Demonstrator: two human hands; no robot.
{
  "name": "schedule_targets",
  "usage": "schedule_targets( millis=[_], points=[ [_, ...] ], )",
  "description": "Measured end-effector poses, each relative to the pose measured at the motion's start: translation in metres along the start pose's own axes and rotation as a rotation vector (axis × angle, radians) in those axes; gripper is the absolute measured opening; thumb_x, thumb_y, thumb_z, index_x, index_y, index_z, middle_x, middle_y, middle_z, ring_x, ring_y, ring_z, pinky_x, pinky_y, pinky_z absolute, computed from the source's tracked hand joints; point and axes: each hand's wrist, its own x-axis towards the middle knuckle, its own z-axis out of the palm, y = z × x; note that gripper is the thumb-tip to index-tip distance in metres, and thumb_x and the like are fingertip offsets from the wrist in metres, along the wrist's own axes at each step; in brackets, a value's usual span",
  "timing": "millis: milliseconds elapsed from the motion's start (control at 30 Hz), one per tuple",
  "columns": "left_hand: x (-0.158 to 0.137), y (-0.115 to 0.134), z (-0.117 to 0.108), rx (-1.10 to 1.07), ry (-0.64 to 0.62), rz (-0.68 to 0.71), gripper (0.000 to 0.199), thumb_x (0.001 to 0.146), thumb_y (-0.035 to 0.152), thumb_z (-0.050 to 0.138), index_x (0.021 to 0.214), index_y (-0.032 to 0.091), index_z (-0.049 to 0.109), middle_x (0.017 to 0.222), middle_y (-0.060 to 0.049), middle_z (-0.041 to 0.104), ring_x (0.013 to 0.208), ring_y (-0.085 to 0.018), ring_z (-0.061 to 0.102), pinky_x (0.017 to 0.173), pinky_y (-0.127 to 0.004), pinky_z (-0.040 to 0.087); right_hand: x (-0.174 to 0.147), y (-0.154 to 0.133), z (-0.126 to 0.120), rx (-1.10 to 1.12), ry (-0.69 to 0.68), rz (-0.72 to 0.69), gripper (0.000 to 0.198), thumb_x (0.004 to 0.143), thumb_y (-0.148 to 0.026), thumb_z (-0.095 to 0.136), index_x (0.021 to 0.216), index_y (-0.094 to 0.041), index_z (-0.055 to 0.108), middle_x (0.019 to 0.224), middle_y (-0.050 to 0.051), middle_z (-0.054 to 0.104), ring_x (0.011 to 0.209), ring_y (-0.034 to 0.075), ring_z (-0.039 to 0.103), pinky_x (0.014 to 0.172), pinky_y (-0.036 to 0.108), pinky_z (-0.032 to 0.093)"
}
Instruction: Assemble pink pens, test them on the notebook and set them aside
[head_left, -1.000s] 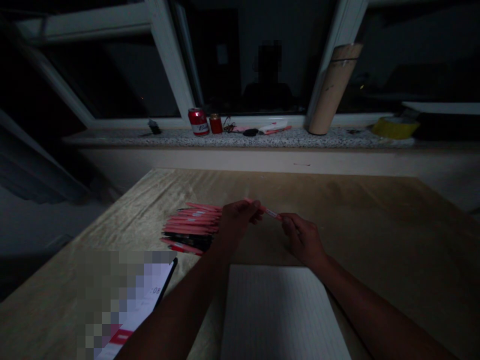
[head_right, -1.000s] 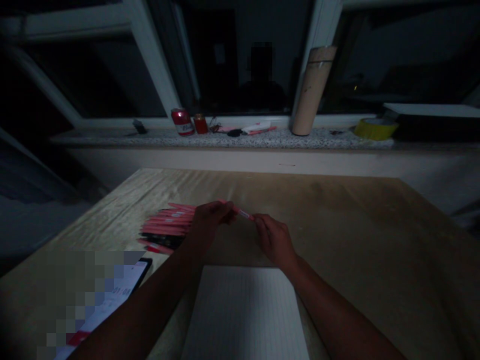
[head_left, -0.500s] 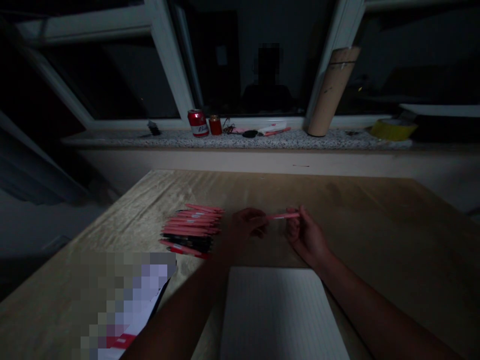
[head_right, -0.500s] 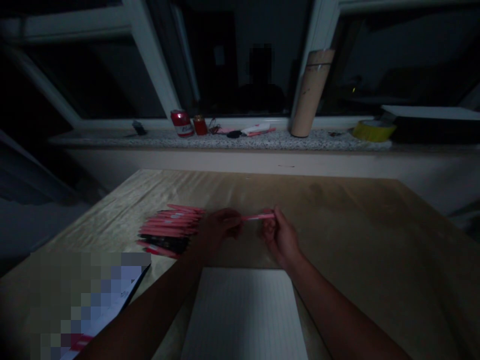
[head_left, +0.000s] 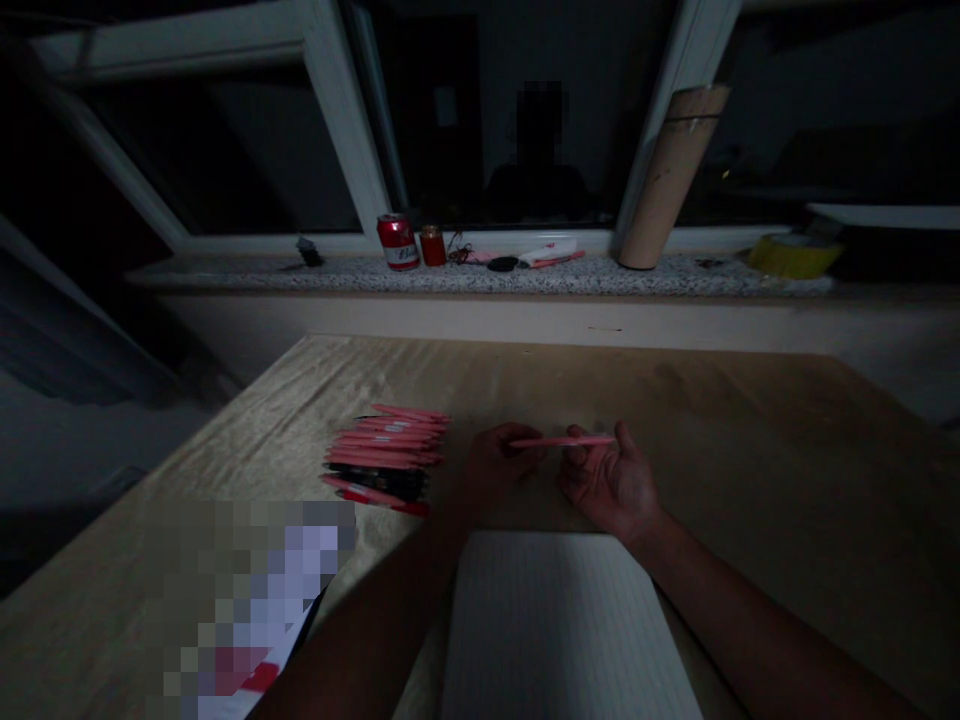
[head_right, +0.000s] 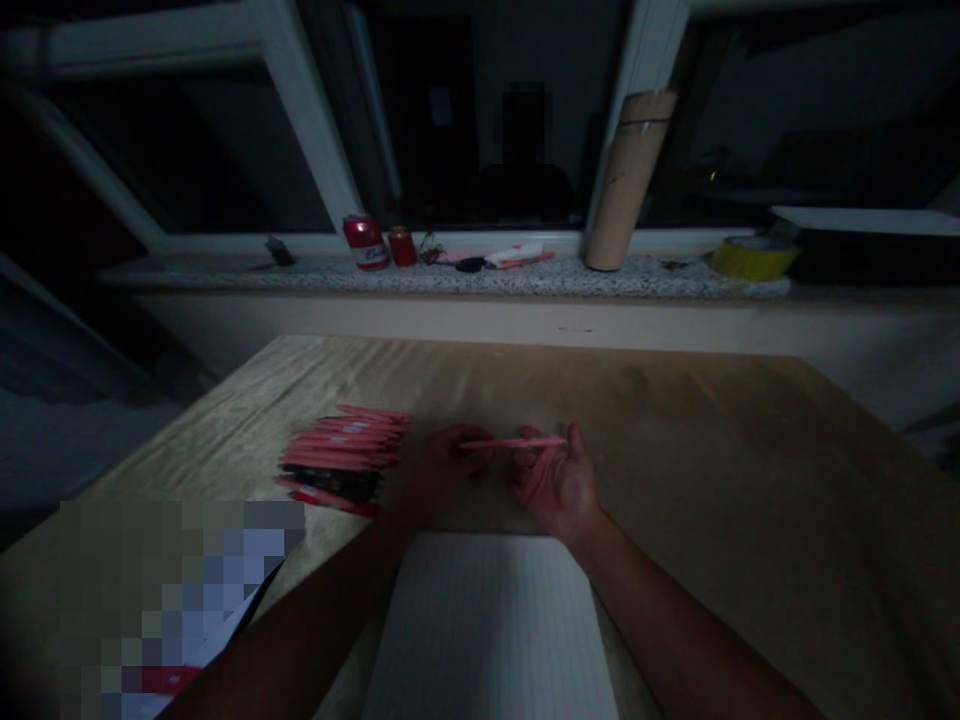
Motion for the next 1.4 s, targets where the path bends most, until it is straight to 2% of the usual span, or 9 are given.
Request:
schedule_targets(
  millis=[167,433,733,933,1167,1400],
  points=[
    [-0.0012,0.0025,0.0018,0.022,0.003,-0.001,0.029,0.062,0.035,0.070,0.076,0.011,0.063,0.054,0.002,0.053,0.046,-0.006,0.045,0.044,-0.017,0.035,-0.0002,-0.0012,0.0007,-0.014,0.003,-0.002,0.051,0.089,-0.052,0.026,0.080,-0.015,0.060,0.056,0.005,0.060,0.041,0.014,0.052,0.046,0.027,0.043],
    [-0.0026,0.0039,0.0013,0.086,0.001,0.006,0.025,0.065,0.033,0.067,0.077,0.011,0.064,0.054,0.002,0.053,0.047,-0.006,0.046,0.044,-0.016,0.035,-0.0004,0.0002,-0.0002,-0.027,-0.013,-0.007,0.056,0.086,-0.060,0.024,0.078,-0.017,0.059,0.057,0.006,0.061,0.043,0.015,0.053,0.048,0.028,0.044],
    [-0.0020,0.0018,0.0002,0.098,-0.002,-0.008,0.027,0.065,0.034,0.067,0.079,0.011,0.064,0.056,0.002,0.054,0.048,-0.006,0.045,0.046,-0.017,0.035,0.0000,-0.0006,-0.0002,-0.037,-0.020,-0.008,0.055,0.088,-0.056,0.021,0.078,-0.017,0.059,0.055,0.005,0.060,0.042,0.015,0.053,0.046,0.028,0.043],
    [-0.0027,0.0043,0.0015,0.070,-0.007,-0.009,0.030,0.063,0.036,0.068,0.078,0.010,0.063,0.055,0.001,0.054,0.048,-0.007,0.046,0.046,-0.018,0.034,-0.0002,-0.0006,-0.0005,-0.054,-0.014,-0.015,0.057,0.081,-0.067,0.029,0.077,-0.018,0.059,0.056,0.005,0.062,0.045,0.016,0.054,0.048,0.029,0.044],
    [-0.0006,-0.0030,0.0003,-0.004,0.002,-0.005,0.032,0.061,0.035,0.070,0.079,0.011,0.061,0.056,0.002,0.054,0.048,-0.006,0.046,0.046,-0.018,0.035,-0.0006,-0.0006,0.0005,-0.051,-0.010,-0.019,0.059,0.081,-0.068,0.028,0.078,-0.018,0.060,0.056,0.005,0.062,0.047,0.016,0.055,0.050,0.029,0.045],
    [-0.0001,-0.0022,0.0018,-0.102,0.056,-0.011,0.035,0.058,0.035,0.073,0.079,0.013,0.056,0.057,0.004,0.055,0.046,-0.006,0.048,0.046,-0.019,0.038,-0.0013,-0.0008,0.0017,-0.086,-0.037,-0.079,0.059,0.080,-0.069,0.030,0.079,-0.019,0.060,0.055,0.005,0.060,0.048,0.017,0.055,0.047,0.029,0.044]
  ],
)
